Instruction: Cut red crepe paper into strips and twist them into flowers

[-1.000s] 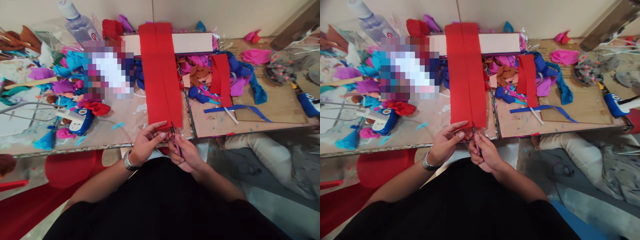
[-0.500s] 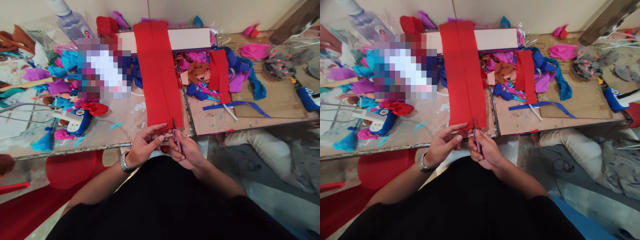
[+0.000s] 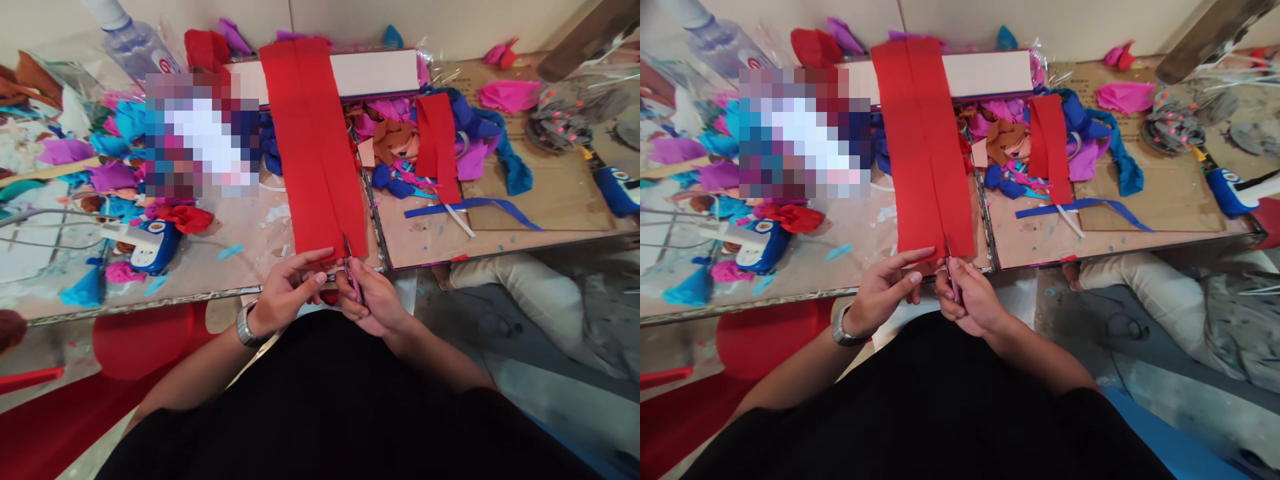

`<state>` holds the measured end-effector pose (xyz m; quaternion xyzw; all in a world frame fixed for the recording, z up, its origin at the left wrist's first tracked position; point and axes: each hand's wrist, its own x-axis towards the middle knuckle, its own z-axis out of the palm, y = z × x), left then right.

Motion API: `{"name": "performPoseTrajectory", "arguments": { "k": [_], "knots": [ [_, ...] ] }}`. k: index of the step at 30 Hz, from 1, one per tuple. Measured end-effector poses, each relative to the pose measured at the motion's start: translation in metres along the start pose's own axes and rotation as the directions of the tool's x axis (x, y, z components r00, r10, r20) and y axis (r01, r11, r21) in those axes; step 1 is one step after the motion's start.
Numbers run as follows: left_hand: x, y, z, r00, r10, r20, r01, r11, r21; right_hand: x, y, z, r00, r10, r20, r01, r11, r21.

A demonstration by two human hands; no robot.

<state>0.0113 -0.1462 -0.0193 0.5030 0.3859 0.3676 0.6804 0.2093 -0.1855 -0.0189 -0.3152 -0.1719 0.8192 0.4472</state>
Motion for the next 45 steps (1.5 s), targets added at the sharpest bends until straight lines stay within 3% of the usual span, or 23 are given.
{"name": "performPoseTrajectory", "arguments": {
  "k": [22, 34, 45],
  "knots": [
    [-0.001, 0.001, 0.001, 1.0, -0.003, 0.013, 0.003, 0.999, -0.035, 0.0, 0.002, 0.001, 0.999, -0.015, -0.029, 0.015, 1.0, -0.01],
    [-0.006, -0.003, 0.001, 0.998, 0.036, 0.05, -0.032, 0.996, -0.087, 0.001, -0.001, 0.001, 1.0, -0.014, 0.016, 0.014, 1.0, -0.003],
    [-0.009, -0.003, -0.005, 0.999, 0.042, 0.033, -0.04, 0.997, -0.071, -0.014, 0.01, 0.005, 1.0, 0.016, -0.001, -0.016, 1.0, 0.006]
  ]
}}
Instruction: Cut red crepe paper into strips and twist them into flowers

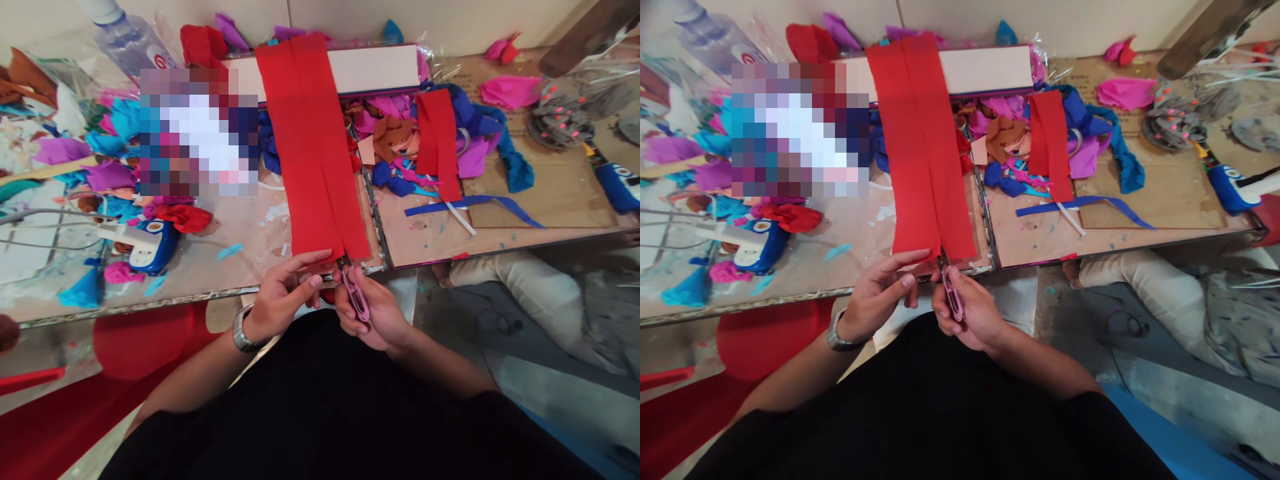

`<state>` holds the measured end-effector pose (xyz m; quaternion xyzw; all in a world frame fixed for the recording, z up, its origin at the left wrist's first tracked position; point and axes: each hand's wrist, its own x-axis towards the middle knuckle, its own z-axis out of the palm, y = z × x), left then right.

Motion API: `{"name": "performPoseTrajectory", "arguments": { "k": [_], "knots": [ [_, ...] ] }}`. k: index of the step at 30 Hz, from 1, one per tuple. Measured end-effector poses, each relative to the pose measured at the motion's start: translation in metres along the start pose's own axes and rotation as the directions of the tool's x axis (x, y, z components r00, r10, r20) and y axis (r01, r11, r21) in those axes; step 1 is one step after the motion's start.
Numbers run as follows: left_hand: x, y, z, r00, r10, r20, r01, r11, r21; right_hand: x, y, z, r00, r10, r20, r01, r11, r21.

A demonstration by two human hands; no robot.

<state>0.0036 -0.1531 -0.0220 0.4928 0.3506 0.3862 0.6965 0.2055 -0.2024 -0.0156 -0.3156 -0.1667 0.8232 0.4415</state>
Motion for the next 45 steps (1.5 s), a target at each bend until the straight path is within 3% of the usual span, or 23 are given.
{"name": "performPoseTrajectory", "arguments": {
  "k": [5, 13, 24, 30, 38, 45],
  "knots": [
    [-0.004, -0.001, 0.001, 0.998, 0.001, 0.058, 0.001, 1.0, -0.023, 0.007, -0.001, 0.0, 0.999, -0.049, 0.015, 0.049, 0.999, 0.017],
    [-0.007, 0.001, 0.006, 0.999, -0.007, 0.041, 0.007, 1.0, -0.016, 0.015, -0.004, 0.001, 0.998, -0.049, 0.024, 0.049, 0.999, 0.002],
    [-0.011, -0.005, 0.002, 0.995, 0.017, 0.094, -0.015, 1.0, -0.021, 0.019, -0.005, 0.003, 0.997, -0.063, -0.034, 0.063, 0.998, -0.004],
    [0.003, -0.003, -0.005, 0.995, 0.097, 0.024, -0.095, 0.992, -0.084, 0.02, -0.004, 0.002, 0.994, -0.093, -0.056, 0.093, 0.996, 0.003],
    [0.021, 0.005, -0.003, 0.983, -0.151, -0.105, 0.144, 0.987, -0.072, 0.019, -0.003, 0.002, 0.991, -0.112, -0.075, 0.114, 0.993, 0.026],
    [0.018, -0.001, -0.002, 0.975, -0.176, -0.134, 0.164, 0.982, -0.097, 0.019, -0.003, 0.003, 0.991, -0.11, -0.078, 0.111, 0.994, 0.01]
  ]
}}
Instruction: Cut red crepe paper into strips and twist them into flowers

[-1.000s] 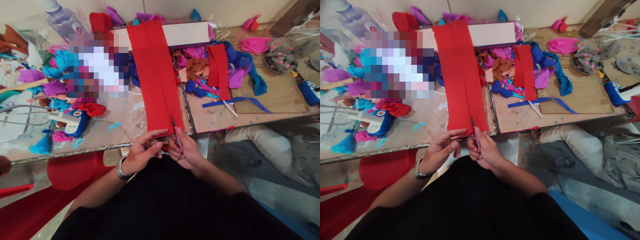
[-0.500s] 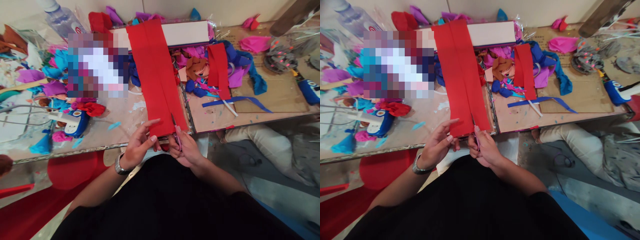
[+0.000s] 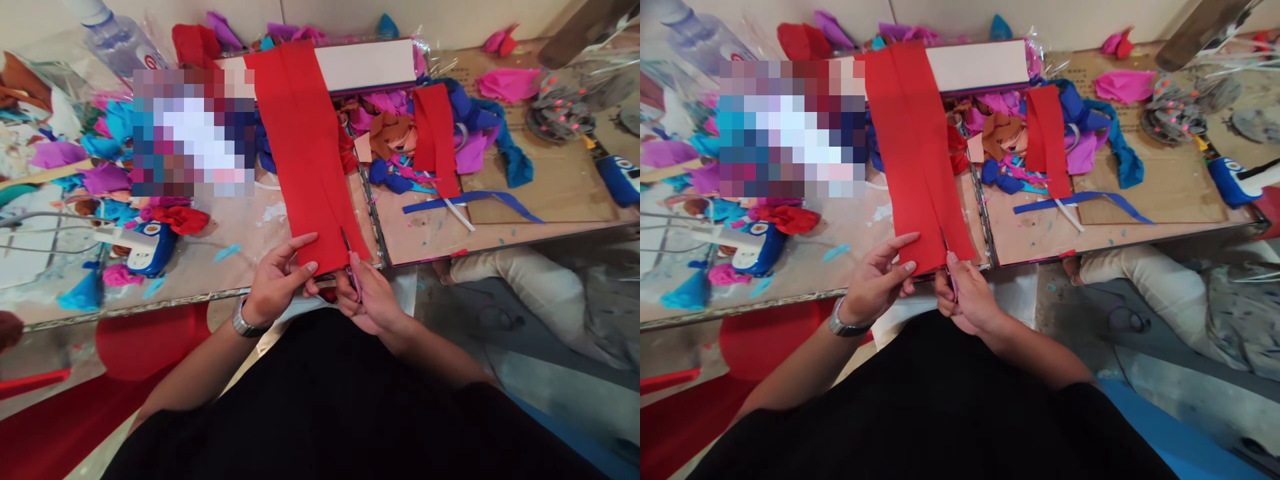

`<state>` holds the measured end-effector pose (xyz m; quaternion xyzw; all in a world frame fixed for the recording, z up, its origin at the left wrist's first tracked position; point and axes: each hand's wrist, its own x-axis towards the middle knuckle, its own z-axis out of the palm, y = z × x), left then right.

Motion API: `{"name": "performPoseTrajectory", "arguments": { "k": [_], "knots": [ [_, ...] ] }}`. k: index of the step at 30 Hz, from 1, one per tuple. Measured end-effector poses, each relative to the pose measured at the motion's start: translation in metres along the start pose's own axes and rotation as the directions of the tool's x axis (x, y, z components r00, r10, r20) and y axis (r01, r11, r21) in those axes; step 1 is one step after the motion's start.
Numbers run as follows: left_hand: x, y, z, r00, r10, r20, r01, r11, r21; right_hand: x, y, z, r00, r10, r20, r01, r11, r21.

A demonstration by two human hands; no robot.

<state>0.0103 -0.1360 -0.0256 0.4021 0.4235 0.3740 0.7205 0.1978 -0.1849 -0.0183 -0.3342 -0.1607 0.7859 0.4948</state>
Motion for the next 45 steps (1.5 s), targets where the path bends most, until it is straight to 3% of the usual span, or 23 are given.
{"name": "performPoseTrajectory", "arguments": {
  "k": [9, 16, 28, 41, 45],
  "knots": [
    [0.0027, -0.0036, -0.0029, 0.999, 0.054, 0.004, -0.054, 0.998, -0.02, 0.0012, 0.0005, 0.0004, 0.998, 0.051, 0.032, -0.049, 0.997, -0.053],
    [0.0024, -0.0051, -0.0049, 0.996, 0.075, 0.039, -0.075, 0.997, -0.002, 0.0029, 0.0004, 0.0022, 0.999, 0.022, -0.024, -0.022, 1.0, -0.02],
    [0.0031, -0.0055, -0.0054, 0.997, 0.062, 0.043, -0.062, 0.998, 0.008, 0.0041, 0.0002, 0.0016, 1.0, 0.016, 0.002, -0.016, 1.0, -0.025],
    [0.0034, -0.0063, -0.0063, 0.993, 0.096, 0.073, -0.098, 0.995, 0.017, 0.0045, -0.0014, 0.0034, 0.999, 0.008, -0.05, -0.01, 0.999, -0.038],
    [0.003, -0.0064, -0.0053, 0.991, 0.125, 0.051, -0.124, 0.992, -0.007, 0.003, -0.0017, 0.0021, 0.999, 0.042, -0.003, -0.042, 0.998, -0.046]
  ]
}}
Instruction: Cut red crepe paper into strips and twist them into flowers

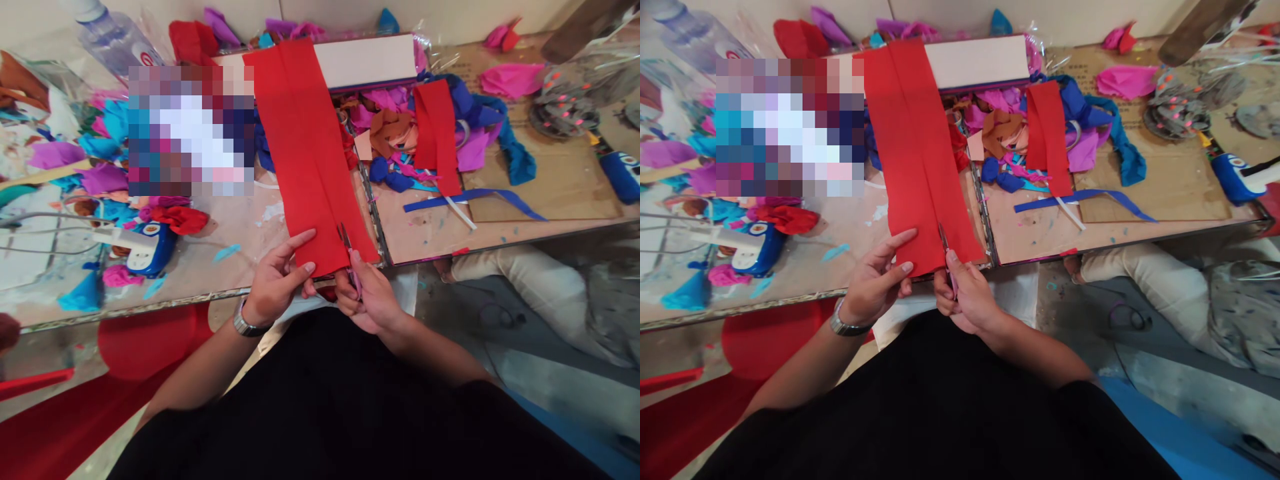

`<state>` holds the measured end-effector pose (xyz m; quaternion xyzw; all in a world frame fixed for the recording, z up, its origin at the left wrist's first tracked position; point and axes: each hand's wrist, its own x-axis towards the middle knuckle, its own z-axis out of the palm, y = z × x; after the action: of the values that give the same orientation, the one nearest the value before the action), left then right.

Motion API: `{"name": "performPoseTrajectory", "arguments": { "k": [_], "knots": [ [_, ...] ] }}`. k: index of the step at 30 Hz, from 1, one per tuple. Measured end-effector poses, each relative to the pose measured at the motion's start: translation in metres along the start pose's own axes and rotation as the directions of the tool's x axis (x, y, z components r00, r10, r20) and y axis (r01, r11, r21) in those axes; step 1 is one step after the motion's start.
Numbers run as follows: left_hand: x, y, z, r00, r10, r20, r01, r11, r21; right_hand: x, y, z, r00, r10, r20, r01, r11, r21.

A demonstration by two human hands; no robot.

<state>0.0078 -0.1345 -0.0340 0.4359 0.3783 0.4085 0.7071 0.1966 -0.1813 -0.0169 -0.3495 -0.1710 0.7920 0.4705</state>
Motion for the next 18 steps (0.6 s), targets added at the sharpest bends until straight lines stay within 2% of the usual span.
{"name": "performPoseTrajectory", "arguments": {
  "k": [4, 8, 13, 18],
  "knots": [
    [-0.001, 0.003, 0.002, 0.999, 0.01, -0.031, -0.011, 1.0, -0.027, -0.007, 0.005, -0.001, 1.0, 0.02, 0.013, -0.021, 0.998, 0.06],
    [-0.003, 0.009, 0.003, 1.0, 0.006, -0.017, -0.007, 0.999, -0.046, -0.014, 0.013, -0.003, 0.998, 0.057, 0.01, -0.058, 0.993, 0.102],
    [-0.007, 0.012, 0.005, 1.0, -0.009, 0.03, 0.01, 0.999, -0.041, -0.005, 0.014, -0.004, 0.999, 0.023, 0.041, -0.026, 0.998, 0.062],
    [-0.012, 0.011, 0.005, 0.998, -0.017, 0.069, 0.019, 0.999, -0.029, 0.005, 0.006, -0.002, 1.0, -0.013, -0.022, 0.014, 0.998, 0.061]
  ]
}}
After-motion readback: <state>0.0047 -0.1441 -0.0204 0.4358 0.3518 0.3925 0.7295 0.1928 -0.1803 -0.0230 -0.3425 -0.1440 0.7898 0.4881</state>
